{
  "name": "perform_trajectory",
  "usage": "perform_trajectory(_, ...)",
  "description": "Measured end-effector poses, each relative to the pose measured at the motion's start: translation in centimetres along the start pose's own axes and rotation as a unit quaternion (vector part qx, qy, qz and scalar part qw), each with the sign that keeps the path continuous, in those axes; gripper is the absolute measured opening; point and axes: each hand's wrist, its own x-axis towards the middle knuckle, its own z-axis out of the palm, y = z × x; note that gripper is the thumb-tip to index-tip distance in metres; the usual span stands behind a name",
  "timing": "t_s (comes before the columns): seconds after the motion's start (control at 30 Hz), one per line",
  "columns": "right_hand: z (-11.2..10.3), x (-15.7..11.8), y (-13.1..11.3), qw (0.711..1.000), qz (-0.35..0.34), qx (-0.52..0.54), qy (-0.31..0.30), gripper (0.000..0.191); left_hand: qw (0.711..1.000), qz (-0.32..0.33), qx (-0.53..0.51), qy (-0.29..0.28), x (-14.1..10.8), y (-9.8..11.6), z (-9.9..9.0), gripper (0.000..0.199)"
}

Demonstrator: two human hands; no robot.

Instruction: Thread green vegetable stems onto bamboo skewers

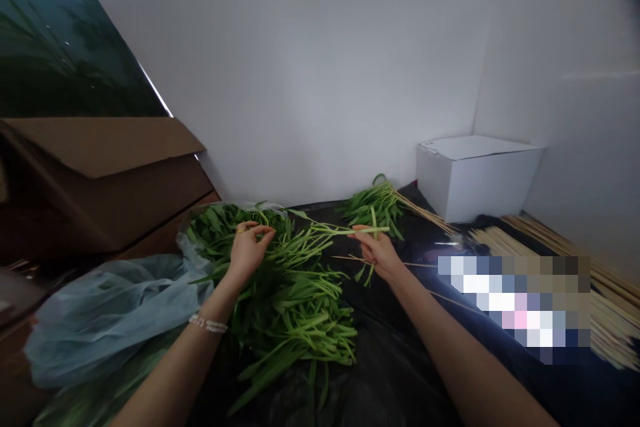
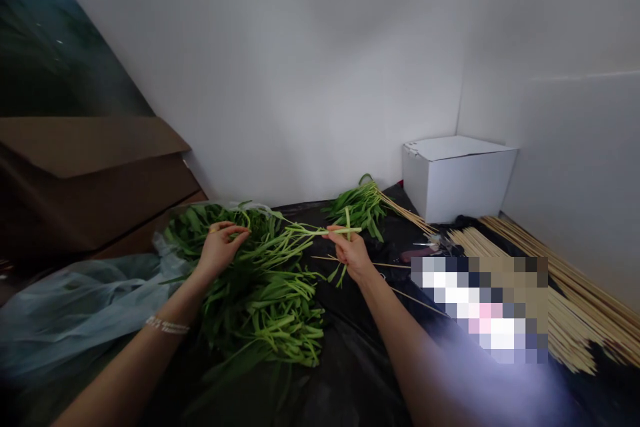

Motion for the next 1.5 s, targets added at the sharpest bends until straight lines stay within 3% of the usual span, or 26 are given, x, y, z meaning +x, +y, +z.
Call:
perform_trajectory(0.07, 0.0, 0.0, 0.1, 1.000, 0.004, -0.001, -0.005, 0.042, 0.998, 0.028, 0.053, -0.031, -0.2, -0.1, -0.1, 0.028)
perform_trajectory(0.2, 0.2, -0.2, 0.5, 1.000, 0.009, 0.004, -0.015, 0.043, 0.996, 0.056, -0.007, -0.071, -0.9, 1.0, 0.3, 0.029)
perform_trajectory(0.37, 0.6, -0.3, 0.7, 1.000, 0.011, -0.002, -0.018, 0.042, 0.995, 0.088, -0.044, -0.023, -1.5, 3.8, 0.1, 0.027)
perform_trajectory(0.47, 1.2, -0.6, 0.8, 0.999, 0.014, -0.018, -0.026, 0.042, 0.995, 0.078, 0.016, 0.054, -1.9, 5.2, 0.3, 0.029)
perform_trajectory(0.53, 1.6, -0.9, 0.9, 0.999, 0.018, -0.029, -0.034, 0.042, 0.987, 0.112, 0.095, 0.063, -2.2, 5.8, 0.9, 0.030)
perform_trajectory(0.67, 2.0, -1.1, 1.0, 0.997, 0.013, -0.052, -0.051, 0.041, 0.941, 0.213, 0.251, -0.073, -3.4, 6.2, 2.7, 0.023)
perform_trajectory(0.8, 2.0, -1.0, 1.5, 0.996, 0.014, -0.070, -0.057, 0.042, 0.900, 0.252, 0.303, -0.186, -4.0, 6.0, 4.2, 0.025)
perform_trajectory(0.93, 2.1, -1.1, 1.7, 0.995, 0.015, -0.084, -0.053, 0.041, 0.894, 0.256, 0.293, -0.220, -4.0, 5.5, 5.0, 0.027)
perform_trajectory(1.17, 2.3, -1.3, 0.4, 0.997, 0.004, -0.071, -0.033, 0.040, 0.871, 0.280, 0.336, -0.223, -3.8, 6.0, 4.5, 0.018)
perform_trajectory(1.3, 2.1, -1.1, 0.2, 0.999, 0.003, -0.048, -0.026, 0.037, 0.896, 0.257, 0.298, -0.207, -3.7, 6.0, 4.1, 0.015)
perform_trajectory(1.5, 2.0, -1.1, 0.9, 0.999, 0.027, -0.009, -0.042, 0.040, 0.985, 0.085, 0.069, -0.135, -1.6, 4.1, 4.5, 0.024)
